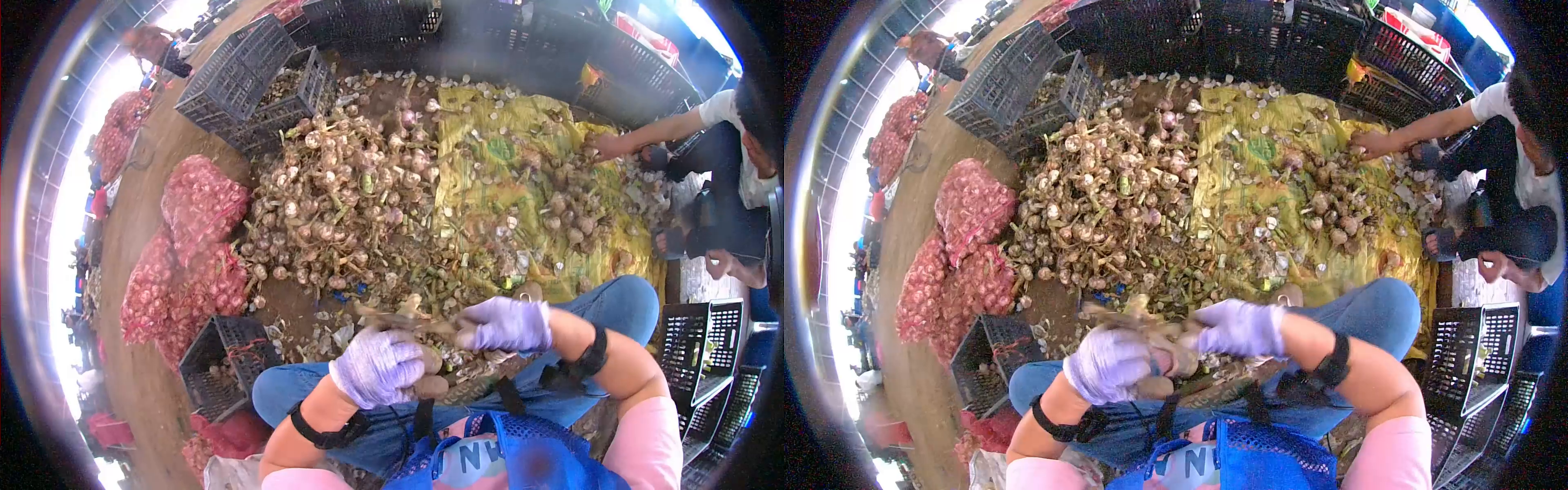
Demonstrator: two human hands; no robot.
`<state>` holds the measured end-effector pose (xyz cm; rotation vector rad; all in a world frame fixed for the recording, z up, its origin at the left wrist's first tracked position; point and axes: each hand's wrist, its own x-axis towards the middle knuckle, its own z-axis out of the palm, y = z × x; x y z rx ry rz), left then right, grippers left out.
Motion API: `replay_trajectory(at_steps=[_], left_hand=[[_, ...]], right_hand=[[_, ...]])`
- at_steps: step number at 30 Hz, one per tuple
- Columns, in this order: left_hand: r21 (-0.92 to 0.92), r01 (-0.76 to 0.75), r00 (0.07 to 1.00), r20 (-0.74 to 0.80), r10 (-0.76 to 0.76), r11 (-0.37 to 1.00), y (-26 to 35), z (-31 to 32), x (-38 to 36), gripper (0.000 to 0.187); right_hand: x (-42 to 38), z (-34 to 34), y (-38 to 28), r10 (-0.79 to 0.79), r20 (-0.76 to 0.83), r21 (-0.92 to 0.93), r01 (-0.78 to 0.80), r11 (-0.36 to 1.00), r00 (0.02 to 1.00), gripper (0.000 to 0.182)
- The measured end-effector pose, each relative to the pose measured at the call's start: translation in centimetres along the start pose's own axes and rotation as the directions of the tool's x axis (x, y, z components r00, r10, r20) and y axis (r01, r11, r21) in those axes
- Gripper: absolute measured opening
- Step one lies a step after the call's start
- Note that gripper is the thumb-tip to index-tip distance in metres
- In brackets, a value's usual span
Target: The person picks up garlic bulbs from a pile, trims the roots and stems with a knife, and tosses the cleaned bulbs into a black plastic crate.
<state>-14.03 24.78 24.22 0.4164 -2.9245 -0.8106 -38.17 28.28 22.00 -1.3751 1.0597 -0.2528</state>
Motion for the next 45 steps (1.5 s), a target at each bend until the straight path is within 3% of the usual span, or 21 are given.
replay_trajectory(at_steps=[2, 3, 4, 5, 6, 8, 10, 12, 14, 20, 23, 24, 26, 29, 32, 34, 36, 38, 41, 42, 45], left_hand=[[-0.052, 0.002, 1.000, -0.025, -0.003, 0.999, -1.0, 0.4, -0.6, 0.024], [-0.029, -0.004, 0.951, -0.308, -0.005, 1.000, -2.6, 1.8, -1.7, 0.024], [-0.013, -0.016, 0.831, -0.556, 0.006, 1.000, -4.1, 2.3, -2.5, 0.024], [-0.048, 0.040, 0.835, -0.546, -0.060, 0.998, -5.2, 1.9, -3.2, 0.024], [-0.085, 0.108, 0.837, -0.530, -0.137, 0.991, -5.9, 1.6, -3.9, 0.025], [-0.183, 0.185, 0.754, -0.603, -0.258, 0.966, -5.5, 2.2, -3.6, 0.030], [-0.722, -0.078, 0.611, -0.579, -0.539, 0.688, -6.2, 3.5, -2.8, 0.035], [-0.780, -0.185, 0.624, -0.563, -0.541, 0.598, -5.6, 3.3, -0.5, 0.040], [-0.888, -0.433, 0.676, -0.434, -0.596, 0.156, -5.0, 3.3, 1.1, 0.043], [-0.858, -0.495, 0.648, -0.469, -0.600, 0.137, -4.1, 4.1, 3.4, 0.054], [-0.632, -0.773, 0.268, -0.396, -0.878, 0.049, -5.9, 4.2, 2.6, 0.052], [-0.675, -0.737, 0.400, -0.468, -0.788, 0.027, -6.1, 2.3, 3.7, 0.045], [-0.819, -0.447, 0.264, 0.263, -0.928, -0.359, -8.7, 4.8, 3.0, 0.028], [-0.980, -0.143, 0.533, -0.194, -0.824, 0.139, -11.6, 9.4, 9.1, 0.030], [-0.858, 0.063, 0.747, -0.298, -0.594, 0.510, -9.0, 5.7, 12.5, 0.037], [-0.965, -0.133, 0.740, 0.056, -0.670, -0.227, -14.1, 8.5, 12.6, 0.027], [-0.953, 0.136, 0.414, 0.301, -0.859, -0.269, -17.9, 5.1, 11.8, 0.030], [-0.466, 0.847, 0.237, -0.096, -0.967, 0.254, -26.1, 10.5, 7.2, 0.044], [-0.204, 0.975, 0.111, 0.108, -0.988, 0.087, -34.9, 15.3, 1.2, 0.062], [0.110, 0.992, 0.049, 0.143, -0.989, 0.065, -32.1, 13.7, 2.3, 0.062], [-0.173, 0.978, -0.090, 0.168, -0.982, -0.119, -32.1, 14.9, 1.0, 0.069]], right_hand=[[0.7, -1.6, 3.0, 0.403, 0.163, 0.012, -0.411, 0.912, 0.900, 0.060], [1.2, -1.8, 7.0, 0.112, 0.201, -0.359, -0.033, 0.933, 0.973, 0.059], [1.7, -2.0, 11.0, -0.189, 0.221, -0.685, 0.291, 0.668, 0.957, 0.057], [1.3, -2.3, 11.0, 0.119, 0.034, -0.421, -0.094, 0.902, 0.992, 0.056], [0.9, -2.5, 10.5, 0.459, -0.021, -0.052, -0.459, 0.887, 0.888, 0.055], [0.2, -2.3, 7.7, 0.283, 0.077, 0.075, -0.288, 0.955, 0.956, 0.059], [1.4, -2.3, 5.3, 0.336, 0.044, 0.335, -0.331, 0.882, 0.941, 0.063], [1.9, -1.6, 4.1, 0.199, -0.014, 0.466, -0.170, 0.869, 0.980, 0.065], [2.8, -1.5, 3.1, 0.086, 0.039, 0.439, -0.095, 0.893, 0.995, 0.070], [4.8, 1.3, 9.1, 0.198, 0.217, 0.469, -0.280, 0.838, 0.956, 0.061], [4.8, 3.2, 13.1, 0.267, 0.191, 0.296, -0.314, 0.902, 0.945, 0.060], [4.8, 3.1, 12.7, 0.298, 0.189, 0.210, -0.335, 0.918, 0.936, 0.059], [6.2, 3.7, 13.3, 0.528, 0.250, 0.228, -0.579, 0.783, 0.812, 0.056], [6.6, 5.0, 17.1, 0.262, 0.140, 0.184, -0.285, 0.941, 0.955, 0.055], [7.1, 2.8, 13.4, 0.532, 0.220, 0.334, -0.576, 0.746, 0.818, 0.058], [6.8, 2.3, 12.6, 0.536, 0.161, 0.304, -0.558, 0.772, 0.829, 0.059], [6.7, 1.4, 11.4, 0.574, 0.186, 0.378, -0.598, 0.707, 0.797, 0.061], [6.8, 1.2, 11.8, 0.613, 0.217, 0.452, -0.635, 0.627, 0.760, 0.063], [7.0, 0.9, 12.4, 0.585, 0.200, 0.481, -0.599, 0.640, 0.786, 0.068], [6.9, 0.5, 12.1, 0.603, 0.201, 0.490, -0.612, 0.620, 0.772, 0.068], [7.1, -1.0, 9.3, 0.592, 0.247, 0.497, -0.625, 0.602, 0.767, 0.064]])
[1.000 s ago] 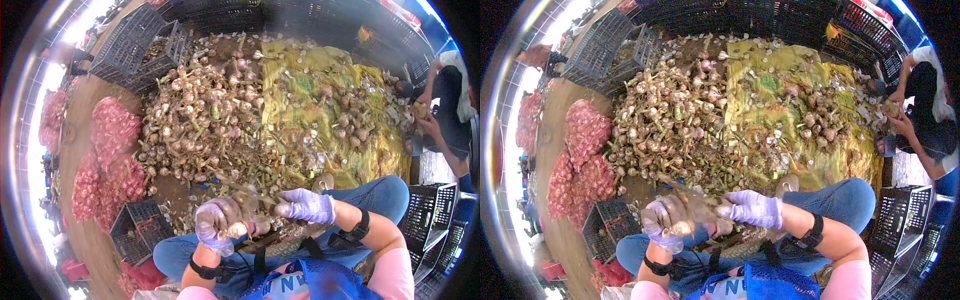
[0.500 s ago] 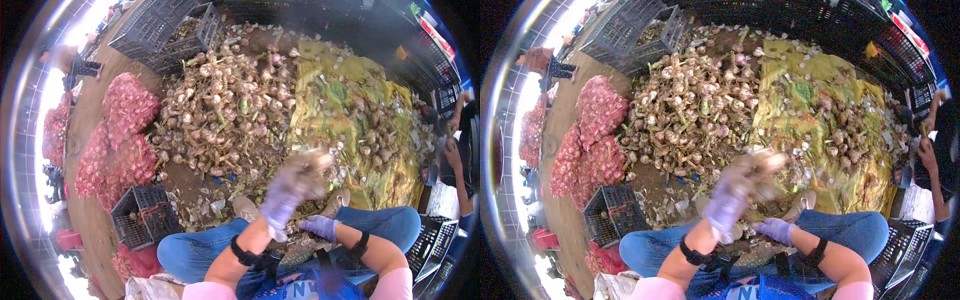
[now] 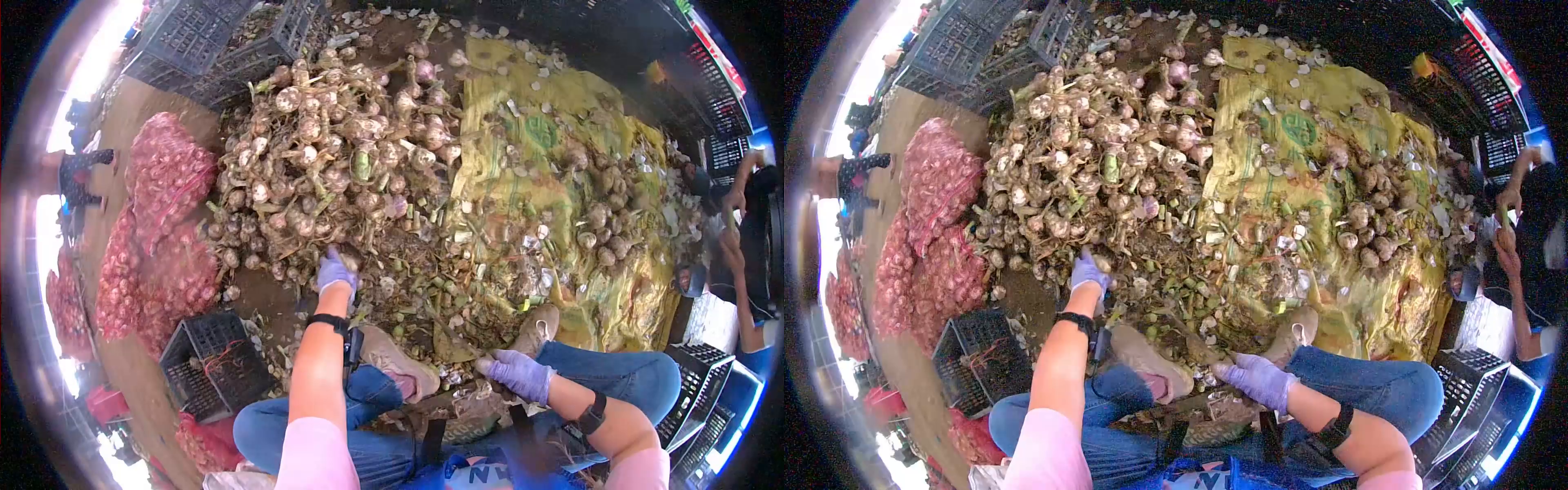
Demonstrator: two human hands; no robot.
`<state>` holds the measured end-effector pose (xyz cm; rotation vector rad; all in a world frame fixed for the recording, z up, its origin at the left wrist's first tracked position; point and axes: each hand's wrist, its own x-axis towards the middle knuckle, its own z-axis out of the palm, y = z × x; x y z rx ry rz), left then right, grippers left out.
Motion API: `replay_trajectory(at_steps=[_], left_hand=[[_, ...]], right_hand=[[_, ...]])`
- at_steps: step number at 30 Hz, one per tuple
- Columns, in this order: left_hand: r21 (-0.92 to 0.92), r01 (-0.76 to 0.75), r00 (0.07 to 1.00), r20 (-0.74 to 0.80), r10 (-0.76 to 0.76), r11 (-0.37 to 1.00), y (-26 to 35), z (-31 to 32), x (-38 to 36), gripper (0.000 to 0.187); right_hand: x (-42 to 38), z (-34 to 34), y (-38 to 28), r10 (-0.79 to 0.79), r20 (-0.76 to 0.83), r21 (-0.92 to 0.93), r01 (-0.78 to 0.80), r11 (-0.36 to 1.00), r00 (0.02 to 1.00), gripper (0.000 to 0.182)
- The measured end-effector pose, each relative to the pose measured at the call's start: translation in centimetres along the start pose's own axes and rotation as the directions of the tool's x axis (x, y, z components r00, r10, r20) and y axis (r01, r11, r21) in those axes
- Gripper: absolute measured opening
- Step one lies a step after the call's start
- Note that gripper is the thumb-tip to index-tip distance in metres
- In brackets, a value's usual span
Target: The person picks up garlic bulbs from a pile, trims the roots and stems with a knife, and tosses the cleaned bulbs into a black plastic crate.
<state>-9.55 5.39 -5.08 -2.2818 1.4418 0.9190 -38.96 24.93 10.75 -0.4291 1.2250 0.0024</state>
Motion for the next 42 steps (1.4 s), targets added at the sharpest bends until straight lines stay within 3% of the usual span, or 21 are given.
replay_trajectory(at_steps=[1, 3, 4, 6, 11, 13, 17, 19, 21, 22, 23, 24, 25, 28, 32, 35, 36, 37, 38, 41, 42], left_hand=[[0.047, -0.085, 0.996, -0.022, 0.086, 0.995, -0.5, -0.2, 0.0, 0.072], [0.102, -0.168, 0.984, -0.051, 0.174, 0.981, -1.2, -0.4, -1.1, 0.075], [-0.431, -0.150, 0.978, 0.068, 0.198, 0.890, -1.0, -0.8, -2.0, 0.081], [-0.741, -0.236, 0.889, 0.097, 0.448, 0.629, -1.2, -1.7, -5.1, 0.081], [-0.885, -0.362, 0.633, -0.003, 0.774, 0.293, 0.8, -6.5, -18.8, 0.082], [-0.954, -0.247, 0.491, 0.028, 0.870, 0.170, 0.0, -6.8, -21.5, 0.075], [-0.784, -0.557, 0.480, -0.034, 0.877, 0.274, -1.0, -8.8, -28.2, 0.077], [-0.979, -0.025, 0.605, 0.146, 0.783, 0.202, -1.1, -9.0, -30.8, 0.077], [-0.961, 0.105, 0.559, 0.269, 0.784, 0.255, -1.4, -9.2, -30.9, 0.069], [-0.913, 0.340, 0.568, 0.390, 0.725, 0.224, -1.0, -10.4, -32.6, 0.070], [-0.963, -0.008, 0.543, 0.221, 0.810, 0.268, -1.7, -9.8, -32.9, 0.071], [-0.900, -0.356, 0.498, 0.043, 0.866, 0.250, -2.4, -9.3, -33.2, 0.073], [-0.899, -0.361, 0.494, 0.041, 0.869, 0.247, -2.9, -9.0, -33.7, 0.073], [-0.552, -0.797, 0.389, -0.159, 0.907, 0.245, -3.2, -9.2, -34.9, 0.074], [-0.224, -0.959, 0.240, -0.300, 0.923, 0.176, -3.1, -8.4, -35.5, 0.077], [0.402, -0.910, -0.212, -0.236, 0.948, -0.103, -2.2, -7.9, -35.5, 0.073], [-0.463, -0.845, 0.424, -0.269, 0.865, 0.270, -3.7, -6.8, -36.7, 0.067], [-0.425, -0.870, 0.374, -0.237, 0.897, 0.251, -4.6, -6.5, -35.7, 0.066], [-0.390, -0.893, 0.323, -0.203, 0.924, 0.227, -5.5, -6.2, -34.8, 0.065], [-0.410, -0.878, 0.391, -0.313, 0.865, 0.248, -3.5, -7.5, -36.1, 0.067], [-0.456, -0.863, 0.366, -0.266, 0.892, 0.218, -3.5, -7.5, -35.7, 0.071]], right_hand=[[-0.1, -0.2, 0.0, -0.001, -0.004, 0.004, 0.001, 1.000, 1.000, 0.064], [0.5, -0.1, 1.2, -0.323, -0.092, -0.093, 0.314, 0.945, 0.942, 0.063], [0.8, -0.1, 1.5, -0.323, -0.167, -0.202, 0.288, 0.936, 0.932, 0.062], [-0.1, 0.1, 0.9, -0.349, -0.200, -0.320, 0.275, 0.907, 0.916, 0.060], [-6.1, 2.1, -3.4, -0.608, -0.152, -0.703, 0.347, 0.620, 0.779, 0.044], [-7.4, 3.3, -3.3, -0.701, -0.129, -0.788, 0.357, 0.502, 0.702, 0.040], [-10.0, 5.6, -3.1, -0.841, 0.058, -0.882, 0.422, 0.209, 0.538, 0.041], [-11.1, 6.5, -3.0, -0.822, 0.143, -0.868, 0.469, 0.163, 0.551, 0.043], [-12.2, 7.5, -2.6, -0.838, 0.142, -0.887, 0.444, 0.129, 0.528, 0.043], [-12.7, 7.8, -2.4, -0.827, 0.163, -0.891, 0.441, 0.111, 0.537, 0.043], [-13.0, 8.0, -2.3, -0.816, 0.183, -0.894, 0.437, 0.094, 0.548, 0.043], [-13.2, 8.3, -1.7, -0.836, 0.186, -0.887, 0.454, 0.083, 0.516, 0.042], [-13.2, 8.5, -1.3, -0.839, 0.184, -0.889, 0.451, 0.081, 0.512, 0.042], [-12.3, 8.3, 0.1, -0.870, 0.201, -0.881, 0.471, 0.039, 0.449, 0.043], [-11.6, 7.8, 1.3, -0.870, 0.163, -0.894, 0.442, 0.068, 0.465, 0.040], [-9.5, 6.0, 2.7, -0.865, 0.135, -0.884, 0.452, 0.115, 0.484, 0.041], [-7.3, 3.0, 3.6, -0.834, -0.130, -0.862, 0.354, 0.363, 0.536, 0.042], [-5.4, 0.5, 4.3, -0.735, -0.386, -0.766, 0.251, 0.592, 0.557, 0.043], [-5.5, 0.4, 4.8, -0.731, -0.387, -0.766, 0.246, 0.594, 0.562, 0.043], [-6.3, 1.2, 5.0, -0.689, -0.447, -0.683, 0.280, 0.675, 0.570, 0.043], [-7.9, 2.1, 3.8, -0.705, -0.362, -0.622, 0.405, 0.670, 0.611, 0.041]])
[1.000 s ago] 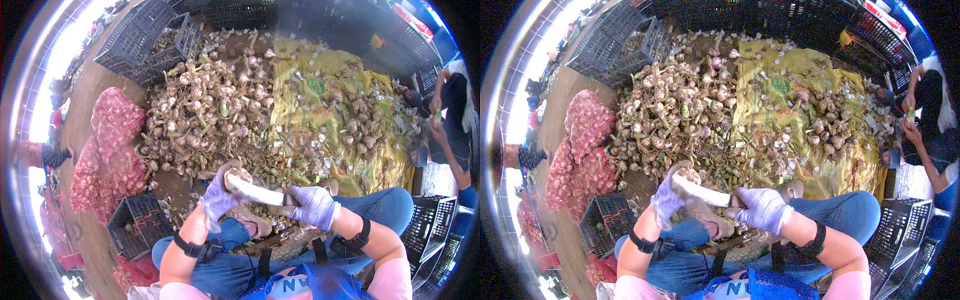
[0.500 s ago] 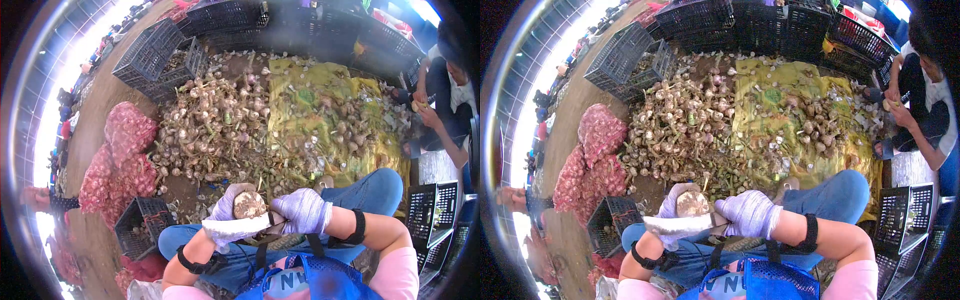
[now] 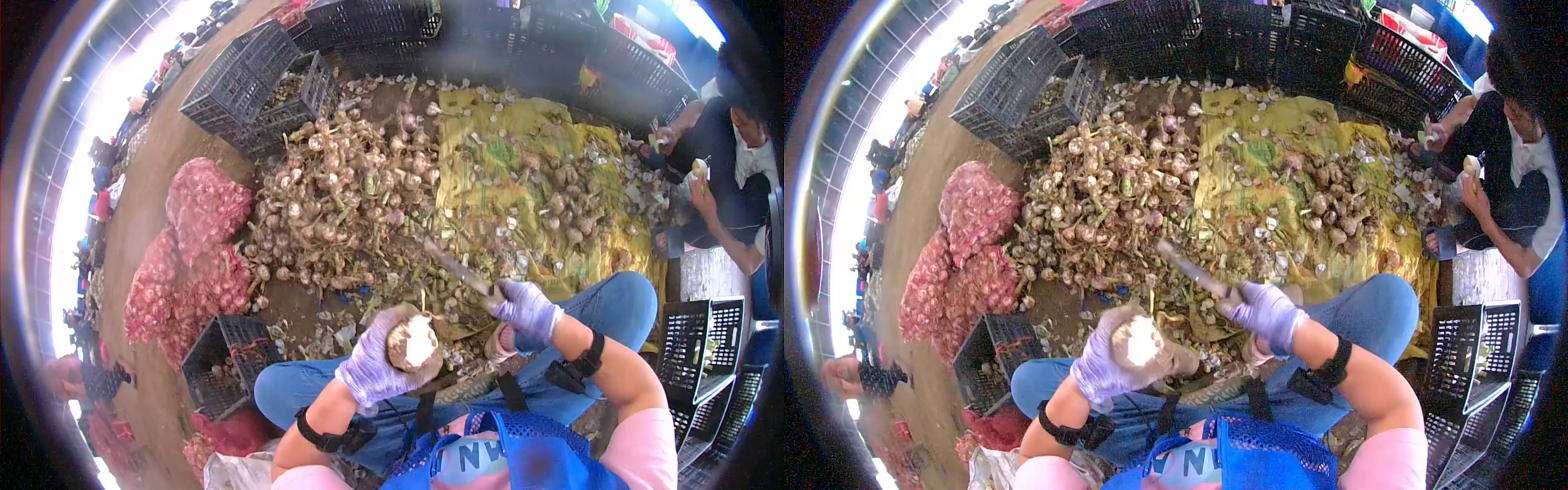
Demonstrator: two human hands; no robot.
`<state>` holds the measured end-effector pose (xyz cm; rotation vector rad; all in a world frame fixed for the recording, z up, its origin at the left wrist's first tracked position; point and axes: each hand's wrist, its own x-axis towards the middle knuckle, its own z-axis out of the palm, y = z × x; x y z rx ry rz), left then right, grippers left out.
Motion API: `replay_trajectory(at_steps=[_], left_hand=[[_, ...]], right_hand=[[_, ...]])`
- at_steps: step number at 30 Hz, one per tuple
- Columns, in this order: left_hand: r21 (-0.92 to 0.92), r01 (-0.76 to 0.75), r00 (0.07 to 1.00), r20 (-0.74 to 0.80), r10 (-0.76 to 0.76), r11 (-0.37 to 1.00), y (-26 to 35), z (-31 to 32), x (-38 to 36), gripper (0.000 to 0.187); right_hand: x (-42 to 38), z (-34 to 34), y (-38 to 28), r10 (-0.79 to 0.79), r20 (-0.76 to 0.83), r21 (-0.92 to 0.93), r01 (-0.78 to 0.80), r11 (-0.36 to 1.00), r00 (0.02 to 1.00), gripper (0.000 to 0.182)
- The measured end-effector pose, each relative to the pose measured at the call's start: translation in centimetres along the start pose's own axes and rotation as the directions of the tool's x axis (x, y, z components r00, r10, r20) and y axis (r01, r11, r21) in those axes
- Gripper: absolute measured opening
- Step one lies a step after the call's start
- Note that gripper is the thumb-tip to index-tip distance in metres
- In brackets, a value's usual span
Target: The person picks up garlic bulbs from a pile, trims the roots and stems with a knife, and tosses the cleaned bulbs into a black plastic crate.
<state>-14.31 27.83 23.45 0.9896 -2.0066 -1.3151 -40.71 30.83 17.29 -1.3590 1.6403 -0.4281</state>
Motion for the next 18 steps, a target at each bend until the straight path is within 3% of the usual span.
replay_trajectory(at_steps=[1, 2, 3, 4, 5, 6, 7, 8, 10, 11, 12, 13, 14, 15, 16, 17, 18], left_hand=[[0.077, -0.028, 0.997, 0.079, 0.022, 0.997, 0.9, -0.8, 0.6, 0.066], [0.134, -0.172, 0.979, 0.134, 0.154, 0.976, -0.2, -1.2, 1.1, 0.058], [0.159, -0.243, 0.963, 0.162, 0.217, 0.957, -0.9, -1.5, 1.5, 0.055], [0.180, -0.313, 0.941, 0.190, 0.279, 0.933, -1.6, -1.8, 1.9, 0.051], [0.195, -0.405, 0.886, 0.325, 0.330, 0.893, -1.7, -1.9, 2.1, 0.044], [0.194, -0.493, 0.811, 0.457, 0.367, 0.848, -1.9, -1.9, 2.2, 0.038], [0.191, -0.490, 0.812, 0.456, 0.365, 0.851, -2.0, -1.7, 2.2, 0.038], [0.241, -0.514, 0.789, 0.508, 0.344, 0.823, -2.1, -1.6, 2.3, 0.035], [0.276, -0.594, 0.772, 0.461, 0.438, 0.756, -1.4, -1.5, 2.6, 0.030], [0.276, -0.587, 0.775, 0.463, 0.431, 0.761, -0.6, -2.1, 2.9, 0.030], [0.315, -0.591, 0.798, 0.365, 0.480, 0.743, 0.2, -2.9, 2.9, 0.026], [0.360, -0.592, 0.806, 0.261, 0.531, 0.721, 0.4, -3.6, 3.0, 0.024], [0.411, -0.510, 0.844, 0.069, 0.532, 0.755, -1.8, -3.9, 2.3, 0.019], [0.497, -0.412, 0.860, -0.064, 0.506, 0.764, -3.1, -5.2, 2.4, 0.016], [0.332, -0.066, 0.951, -0.263, 0.160, 0.941, -4.0, -5.7, 3.3, 0.015], [-0.066, 0.308, 0.841, -0.448, -0.304, 0.949, -4.8, -6.3, 4.2, 0.017], [-0.424, 0.456, 0.592, -0.512, -0.623, 0.782, -5.6, -6.9, 5.2, 0.021]], right_hand=[[-0.3, -0.4, -1.3, -0.053, 0.082, 0.130, 0.042, 0.991, 0.995, 0.039], [-0.5, -0.2, -1.6, -0.211, 0.086, 0.219, 0.188, 0.957, 0.974, 0.037], [-0.8, -0.2, -2.4, -0.207, 0.090, 0.219, 0.183, 0.958, 0.974, 0.037], [-1.2, -0.4, -3.4, -0.197, 0.192, 0.291, 0.135, 0.947, 0.961, 0.037], [-1.3, -0.5, -3.9, -0.192, 0.293, 0.358, 0.078, 0.930, 0.937, 0.038], [-0.8, -0.2, -3.3, -0.120, 0.407, 0.237, 0.023, 0.971, 0.905, 0.040], [-1.0, -0.9, -5.1, -0.132, 0.434, 0.109, 0.093, 0.990, 0.891, 0.041], [-1.0, -1.0, -6.0, -0.128, 0.472, 0.102, 0.090, 0.991, 0.872, 0.043], [-0.4, -0.7, -6.1, -0.121, 0.514, 0.102, 0.080, 0.992, 0.849, 0.045], [0.2, -0.7, -5.2, -0.075, 0.531, 0.140, -0.001, 0.990, 0.844, 0.044], [0.7, -0.4, -3.7, -0.026, 0.554, 0.175, -0.086, 0.981, 0.832, 0.043], [2.1, 0.9, 1.9, -0.164, 0.561, -0.106, 0.267, 0.958, 0.811, 0.039], [3.4, 2.3, 7.5, -0.299, 0.557, -0.376, 0.556, 0.741, 0.775, 0.035], [4.0, 1.8, 8.5, -0.039, 0.564, -0.464, 0.356, 0.811, 0.825, 0.032], [5.2, 1.2, 8.6, -0.038, 0.571, -0.470, 0.364, 0.804, 0.820, 0.032], [5.4, 1.6, 8.9, -0.144, 0.559, -0.456, 0.448, 0.769, 0.817, 0.036], [5.2, 2.3, 8.4, -0.197, 0.555, -0.439, 0.486, 0.755, 0.808, 0.038]])
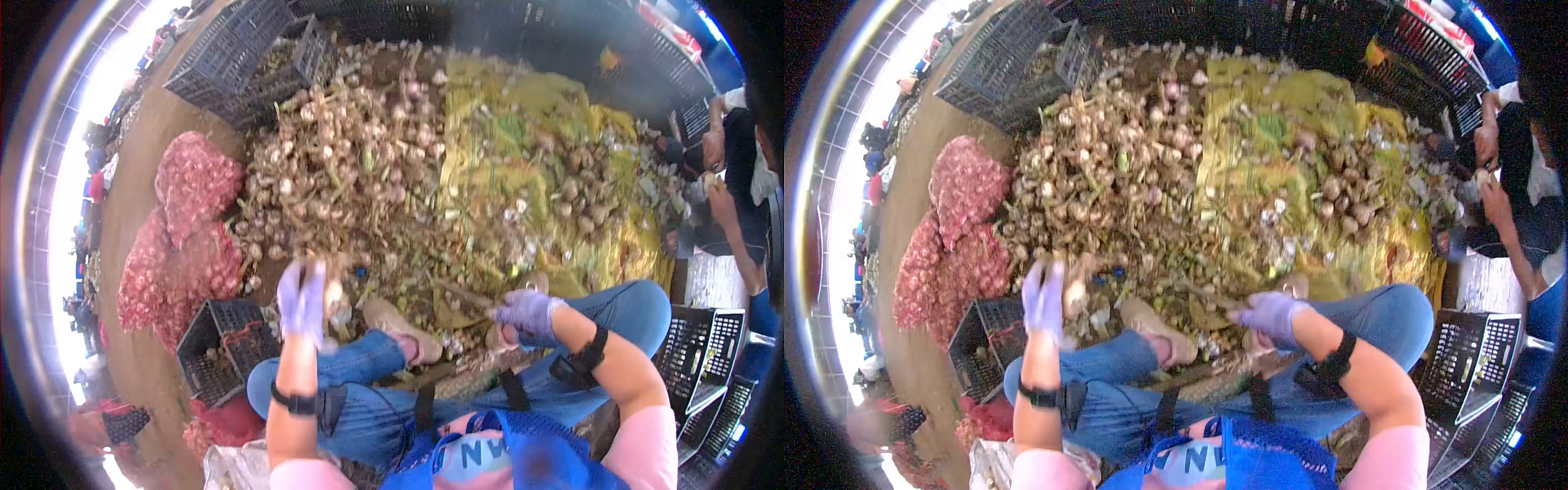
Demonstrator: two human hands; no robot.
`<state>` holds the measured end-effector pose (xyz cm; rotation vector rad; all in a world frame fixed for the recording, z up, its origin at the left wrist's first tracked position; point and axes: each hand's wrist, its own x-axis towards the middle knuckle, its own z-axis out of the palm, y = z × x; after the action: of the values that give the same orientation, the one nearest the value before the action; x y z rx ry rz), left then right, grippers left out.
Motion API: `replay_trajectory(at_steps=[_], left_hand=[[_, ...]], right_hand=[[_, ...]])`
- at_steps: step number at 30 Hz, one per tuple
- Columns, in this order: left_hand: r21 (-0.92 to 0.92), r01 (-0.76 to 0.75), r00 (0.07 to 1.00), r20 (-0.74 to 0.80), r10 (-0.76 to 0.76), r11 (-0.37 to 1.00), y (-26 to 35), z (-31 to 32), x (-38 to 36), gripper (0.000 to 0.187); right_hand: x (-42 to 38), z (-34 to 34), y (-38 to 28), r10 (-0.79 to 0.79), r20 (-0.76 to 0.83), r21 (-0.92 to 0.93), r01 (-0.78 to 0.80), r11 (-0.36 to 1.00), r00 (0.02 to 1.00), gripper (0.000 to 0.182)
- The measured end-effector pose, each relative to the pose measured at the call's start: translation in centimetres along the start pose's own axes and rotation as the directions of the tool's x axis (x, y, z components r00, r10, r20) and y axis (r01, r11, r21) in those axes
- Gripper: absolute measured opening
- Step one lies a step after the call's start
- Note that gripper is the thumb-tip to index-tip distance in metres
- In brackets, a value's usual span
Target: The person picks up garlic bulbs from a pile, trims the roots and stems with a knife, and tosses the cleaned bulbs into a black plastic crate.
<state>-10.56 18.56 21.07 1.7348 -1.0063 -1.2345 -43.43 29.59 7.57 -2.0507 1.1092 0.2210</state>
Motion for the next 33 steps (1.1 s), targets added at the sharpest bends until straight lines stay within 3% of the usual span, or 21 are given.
replay_trajectory(at_steps=[1, 2, 3, 4, 5, 7, 8, 10, 11, 12, 13, 14, 17, 20, 23, 25, 27, 30, 31, 32, 33], left_hand=[[-0.143, 0.062, 0.994, 0.093, -0.049, 0.988, -2.9, -0.5, 3.9, 0.032], [-0.245, 0.013, 0.994, 0.110, 0.014, 0.969, -2.6, 1.5, 4.8, 0.047], [-0.452, 0.067, 0.944, 0.317, 0.090, 0.889, -0.4, 3.8, 3.4, 0.050], [-0.459, -0.081, 0.873, 0.395, 0.285, 0.885, 1.0, 5.7, 3.5, 0.051], [-0.585, -0.201, 0.753, 0.420, 0.506, 0.786, 2.4, 7.4, 3.2, 0.046], [-0.277, -0.275, 0.807, 0.454, 0.378, 0.921, 3.6, 7.9, 5.1, 0.040], [-0.118, -0.272, 0.837, 0.460, 0.295, 0.955, 3.3, 8.2, 6.7, 0.039], [0.158, -0.111, 0.924, 0.381, 0.043, 0.981, -0.8, 8.8, 11.4, 0.036], [0.383, -0.049, 0.932, 0.349, -0.095, 0.923, -4.9, 8.1, 14.3, 0.036], [0.587, 0.007, 0.922, 0.310, -0.232, 0.809, -8.9, 7.5, 17.2, 0.036], [0.827, -0.079, 0.924, 0.271, -0.271, 0.557, -12.2, 6.9, 18.7, 0.040], [0.890, -0.121, 0.934, 0.253, -0.254, 0.440, -17.5, 5.8, 20.1, 0.039], [0.963, -0.014, 0.907, 0.126, -0.403, 0.269, -21.5, 5.7, 19.2, 0.058], [0.982, 0.067, 0.937, -0.002, -0.350, 0.175, -23.1, 5.2, 18.9, 0.062], [0.808, -0.247, 0.911, 0.381, -0.155, 0.535, -20.8, 2.6, 19.3, 0.059], [0.737, -0.409, 0.872, 0.489, -0.007, 0.537, -17.9, -0.5, 20.0, 0.058], [0.810, -0.416, 0.898, 0.438, 0.045, 0.414, -9.9, -4.3, 18.3, 0.054], [0.935, -0.297, 0.951, 0.271, 0.145, 0.197, -5.4, -16.3, 17.7, 0.056], [0.934, -0.214, 0.975, 0.184, 0.125, 0.287, -4.9, -20.8, 17.6, 0.053], [0.987, -0.152, 0.962, 0.135, 0.239, 0.051, -4.3, -25.1, 16.3, 0.046], [0.997, -0.061, 0.984, 0.052, 0.171, 0.050, -3.6, -28.8, 15.3, 0.042]], right_hand=[[0.3, 0.4, -0.8, -0.043, -0.032, -0.012, 0.042, 0.999, 0.999, 0.040], [1.2, -1.4, -2.0, 0.243, 0.100, 0.291, -0.262, 0.920, 0.965, 0.045], [1.6, -2.5, -3.0, 0.448, 0.314, 0.515, -0.547, 0.660, 0.837, 0.051], [1.8, -2.9, -3.2, 0.436, 0.314, 0.490, -0.537, 0.687, 0.844, 0.058], [2.0, -2.5, -2.8, 0.430, 0.333, 0.489, -0.544, 0.682, 0.839, 0.058], [1.7, -2.0, -1.8, 0.376, 0.357, 0.595, -0.518, 0.614, 0.855, 0.057], [1.5, -2.5, -1.9, 0.372, 0.305, 0.572, -0.481, 0.665, 0.877, 0.060], [1.6, -3.4, -2.4, 0.372, 0.328, 0.597, -0.496, 0.631, 0.868, 0.062], [1.7, -3.4, -2.5, 0.371, 0.349, 0.620, -0.509, 0.597, 0.861, 0.063], [1.7, -3.1, -2.4, 0.358, 0.299, 0.593, -0.466, 0.657, 0.885, 0.063], [1.8, -3.2, -2.4, 0.339, 0.286, 0.561, -0.443, 0.699, 0.896, 0.063], [1.8, -3.7, -2.6, 0.331, 0.261, 0.544, -0.422, 0.726, 0.907, 0.063], [2.0, -4.4, -2.9, 0.318, 0.261, 0.522, -0.411, 0.748, 0.911, 0.063], [2.5, -6.1, -3.2, 0.338, 0.314, 0.508, -0.458, 0.730, 0.887, 0.063], [3.1, -6.6, -3.6, 0.363, 0.340, 0.516, -0.495, 0.699, 0.868, 0.063], [3.5, -6.3, -3.6, 0.351, 0.321, 0.530, -0.474, 0.703, 0.880, 0.063], [3.9, -5.1, -3.4, 0.393, 0.336, 0.442, -0.511, 0.737, 0.856, 0.061], [4.3, -5.9, -4.3, 0.387, 0.308, 0.455, -0.492, 0.742, 0.869, 0.059], [4.2, -5.5, -4.3, 0.379, 0.266, 0.469, -0.463, 0.752, 0.886, 0.060], [4.3, -4.4, -3.8, 0.379, 0.255, 0.455, -0.456, 0.765, 0.890, 0.061], [4.3, -3.7, -3.6, 0.373, 0.249, 0.452, -0.448, 0.771, 0.894, 0.061]])
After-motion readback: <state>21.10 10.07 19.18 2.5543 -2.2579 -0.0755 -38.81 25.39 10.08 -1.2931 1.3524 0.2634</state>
